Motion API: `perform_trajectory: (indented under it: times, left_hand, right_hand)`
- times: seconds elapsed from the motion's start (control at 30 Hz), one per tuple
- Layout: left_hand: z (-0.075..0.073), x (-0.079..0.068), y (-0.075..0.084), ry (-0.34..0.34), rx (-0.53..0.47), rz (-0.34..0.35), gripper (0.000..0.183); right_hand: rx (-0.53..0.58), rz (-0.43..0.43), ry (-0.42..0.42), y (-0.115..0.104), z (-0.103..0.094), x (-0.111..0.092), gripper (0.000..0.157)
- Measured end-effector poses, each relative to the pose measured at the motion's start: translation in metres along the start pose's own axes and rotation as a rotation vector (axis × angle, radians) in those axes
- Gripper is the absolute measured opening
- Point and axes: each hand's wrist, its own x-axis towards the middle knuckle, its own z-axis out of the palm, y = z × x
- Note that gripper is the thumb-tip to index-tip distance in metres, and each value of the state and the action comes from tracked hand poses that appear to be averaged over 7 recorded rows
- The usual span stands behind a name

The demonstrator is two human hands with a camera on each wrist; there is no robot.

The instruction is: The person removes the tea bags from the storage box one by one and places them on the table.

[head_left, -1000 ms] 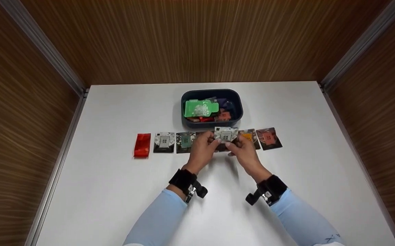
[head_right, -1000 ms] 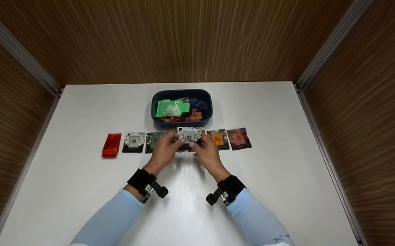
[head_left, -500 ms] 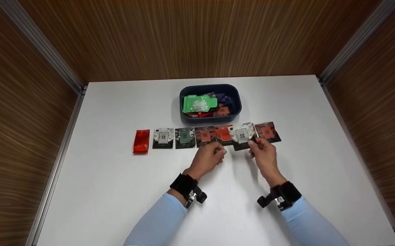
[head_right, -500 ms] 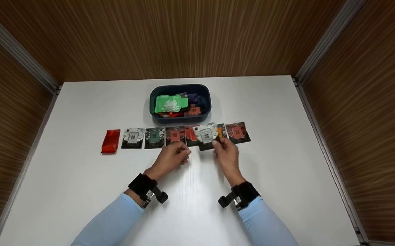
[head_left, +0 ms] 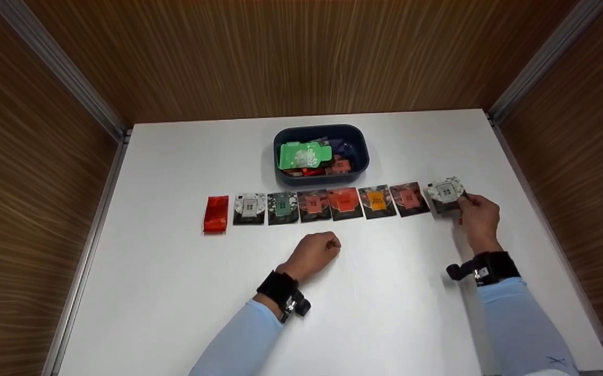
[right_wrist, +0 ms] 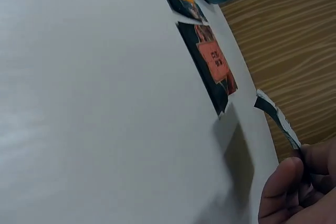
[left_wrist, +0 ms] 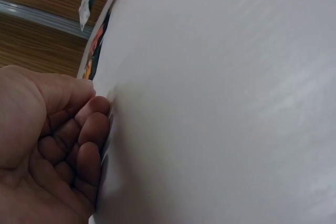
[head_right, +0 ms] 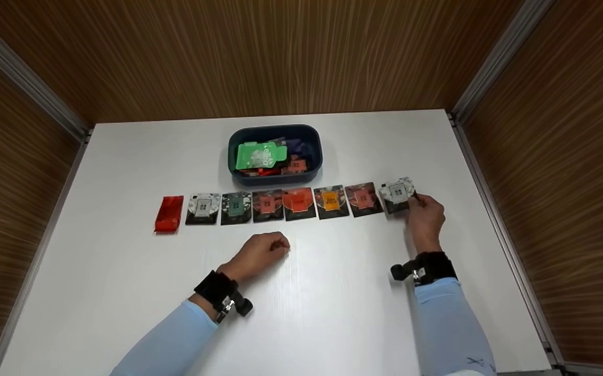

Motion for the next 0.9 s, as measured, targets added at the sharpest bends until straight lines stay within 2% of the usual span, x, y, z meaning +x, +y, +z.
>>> perform_trajectory:
  times: [0.1,0.23,0.33,0.47,0.57,0.67,0.9]
  left_hand:
    - [-0.001,0.000,-0.001,-0.004,-0.007,0.003,0.011]
    - [-0.002,0.000,-0.002,-0.004,-0.021,0.003,0.011]
    - [-0.001,0.000,-0.003,0.009,-0.021,0.007,0.011]
    - [-0.001,0.000,-0.004,0.017,-0.014,0.007,0.010]
    - [-0.001,0.001,-0.004,0.015,-0.010,-0.001,0.010]
    - [0.000,0.000,-0.003,0.014,-0.008,-0.006,0.010]
    - [0.001,0.001,-0.003,0.029,-0.011,-0.007,0.010]
  right_hand:
    - [-0.072,0.009,-0.013,0.004,-0.001,0.008,0.043]
    - [-0.247,-0.008,0.002,0.010,0.004,0.012,0.046]
    - [-0.361,-0.048,0.034,0.013,0.010,0.013,0.047]
    - [-0.456,-0.124,0.074,0.014,0.018,0.011,0.044]
    - [-0.481,-0.153,0.104,0.015,0.022,0.009,0.040]
    - [-0.467,-0.146,0.132,0.017,0.023,0.009,0.038]
    - [-0.397,-0.106,0.152,0.019,0.026,0.007,0.046]
